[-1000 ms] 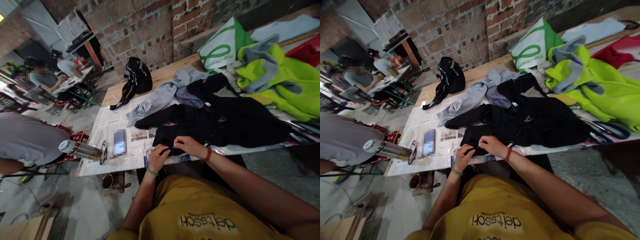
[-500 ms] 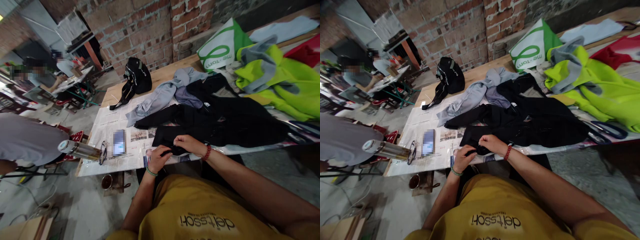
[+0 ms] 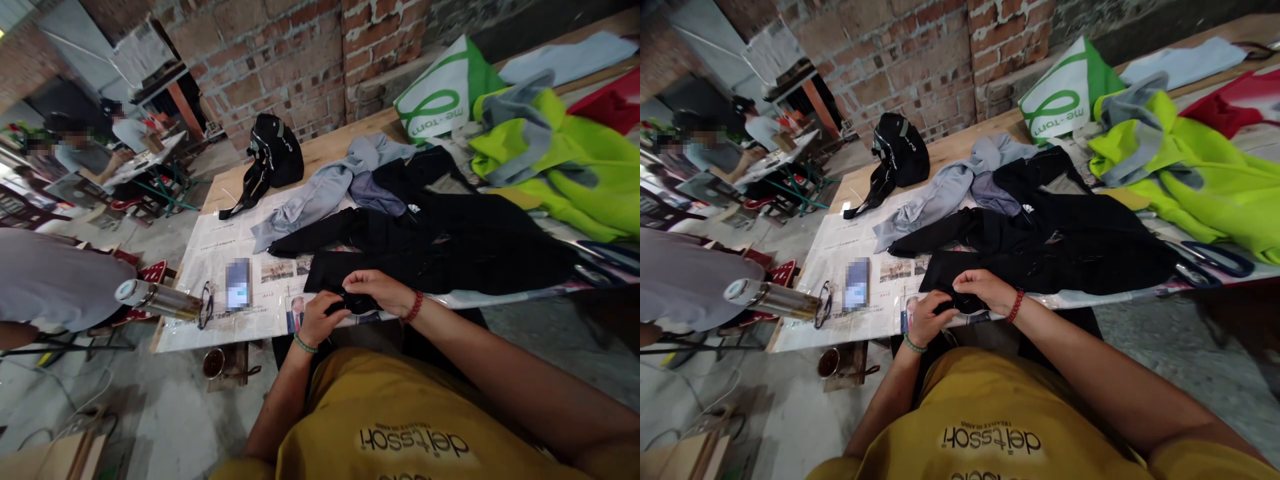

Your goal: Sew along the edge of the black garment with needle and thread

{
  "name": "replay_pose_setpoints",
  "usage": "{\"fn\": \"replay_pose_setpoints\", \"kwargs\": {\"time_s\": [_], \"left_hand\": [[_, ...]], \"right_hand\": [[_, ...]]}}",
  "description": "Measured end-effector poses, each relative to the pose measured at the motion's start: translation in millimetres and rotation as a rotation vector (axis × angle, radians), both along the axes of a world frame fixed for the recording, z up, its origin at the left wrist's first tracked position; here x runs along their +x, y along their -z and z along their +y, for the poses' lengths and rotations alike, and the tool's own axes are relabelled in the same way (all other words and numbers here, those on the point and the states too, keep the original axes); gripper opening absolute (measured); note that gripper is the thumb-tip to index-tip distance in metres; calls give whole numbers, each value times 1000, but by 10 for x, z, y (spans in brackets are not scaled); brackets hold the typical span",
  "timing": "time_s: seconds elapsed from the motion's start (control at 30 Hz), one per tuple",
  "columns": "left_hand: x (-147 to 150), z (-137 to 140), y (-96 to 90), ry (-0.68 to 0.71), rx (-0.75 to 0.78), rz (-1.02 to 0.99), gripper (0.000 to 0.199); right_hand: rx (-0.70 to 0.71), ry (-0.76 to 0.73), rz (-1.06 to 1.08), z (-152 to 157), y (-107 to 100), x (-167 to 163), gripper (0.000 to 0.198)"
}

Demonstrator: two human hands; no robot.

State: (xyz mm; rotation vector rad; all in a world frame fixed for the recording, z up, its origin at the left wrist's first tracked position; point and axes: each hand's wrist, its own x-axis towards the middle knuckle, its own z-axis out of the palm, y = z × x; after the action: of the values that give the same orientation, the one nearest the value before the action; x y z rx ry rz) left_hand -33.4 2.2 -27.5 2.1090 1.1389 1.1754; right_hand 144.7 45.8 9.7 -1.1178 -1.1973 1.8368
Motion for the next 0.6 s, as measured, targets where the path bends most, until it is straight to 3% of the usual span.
{"fn": "replay_pose_setpoints", "kwargs": {"time_s": [0.3,0.6], "left_hand": [[6,-3,32,-10,76,51,22],[28,-2,35,-90,99,60,18]], "right_hand": [[-143,-55,23,26,-27,-6,22],[32,-142,-64,0,21,-54,22]]}}
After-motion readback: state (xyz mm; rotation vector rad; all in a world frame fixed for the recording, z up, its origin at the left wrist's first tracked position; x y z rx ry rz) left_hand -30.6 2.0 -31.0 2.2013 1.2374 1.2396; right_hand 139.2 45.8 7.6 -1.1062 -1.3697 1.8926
